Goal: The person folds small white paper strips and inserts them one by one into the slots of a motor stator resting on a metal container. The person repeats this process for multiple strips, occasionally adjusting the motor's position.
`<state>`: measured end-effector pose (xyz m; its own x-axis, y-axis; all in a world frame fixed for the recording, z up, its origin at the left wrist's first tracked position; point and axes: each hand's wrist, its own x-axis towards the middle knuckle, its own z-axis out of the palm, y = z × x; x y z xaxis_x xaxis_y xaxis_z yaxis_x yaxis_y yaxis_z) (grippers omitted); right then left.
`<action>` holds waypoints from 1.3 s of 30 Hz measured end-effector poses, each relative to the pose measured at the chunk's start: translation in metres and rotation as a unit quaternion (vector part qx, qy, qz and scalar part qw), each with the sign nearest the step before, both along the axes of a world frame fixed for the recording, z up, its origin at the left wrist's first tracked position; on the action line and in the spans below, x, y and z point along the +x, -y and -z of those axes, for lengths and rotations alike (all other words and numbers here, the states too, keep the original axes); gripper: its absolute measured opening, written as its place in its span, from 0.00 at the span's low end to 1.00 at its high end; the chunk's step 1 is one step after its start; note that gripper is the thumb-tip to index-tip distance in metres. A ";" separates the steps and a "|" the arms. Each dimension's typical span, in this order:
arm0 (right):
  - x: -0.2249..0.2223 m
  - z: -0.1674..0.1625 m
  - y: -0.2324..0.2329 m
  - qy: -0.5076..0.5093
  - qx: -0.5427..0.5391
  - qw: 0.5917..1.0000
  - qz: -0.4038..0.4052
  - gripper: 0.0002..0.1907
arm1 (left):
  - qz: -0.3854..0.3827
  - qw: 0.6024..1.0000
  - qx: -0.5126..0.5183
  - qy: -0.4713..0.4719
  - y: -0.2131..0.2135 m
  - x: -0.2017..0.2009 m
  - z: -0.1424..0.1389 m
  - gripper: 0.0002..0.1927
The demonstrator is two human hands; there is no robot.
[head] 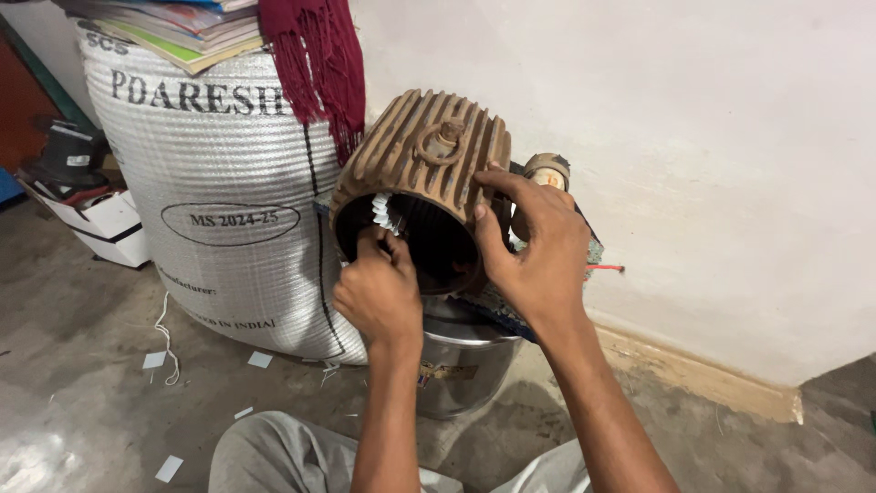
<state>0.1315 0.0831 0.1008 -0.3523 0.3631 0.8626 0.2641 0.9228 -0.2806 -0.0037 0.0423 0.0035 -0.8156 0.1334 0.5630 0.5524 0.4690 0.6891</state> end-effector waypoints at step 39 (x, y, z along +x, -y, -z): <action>0.033 -0.006 -0.076 -0.053 -0.248 0.967 -0.022 0.14 | 0.164 0.973 0.122 -0.105 0.068 -0.022 -0.003 0.08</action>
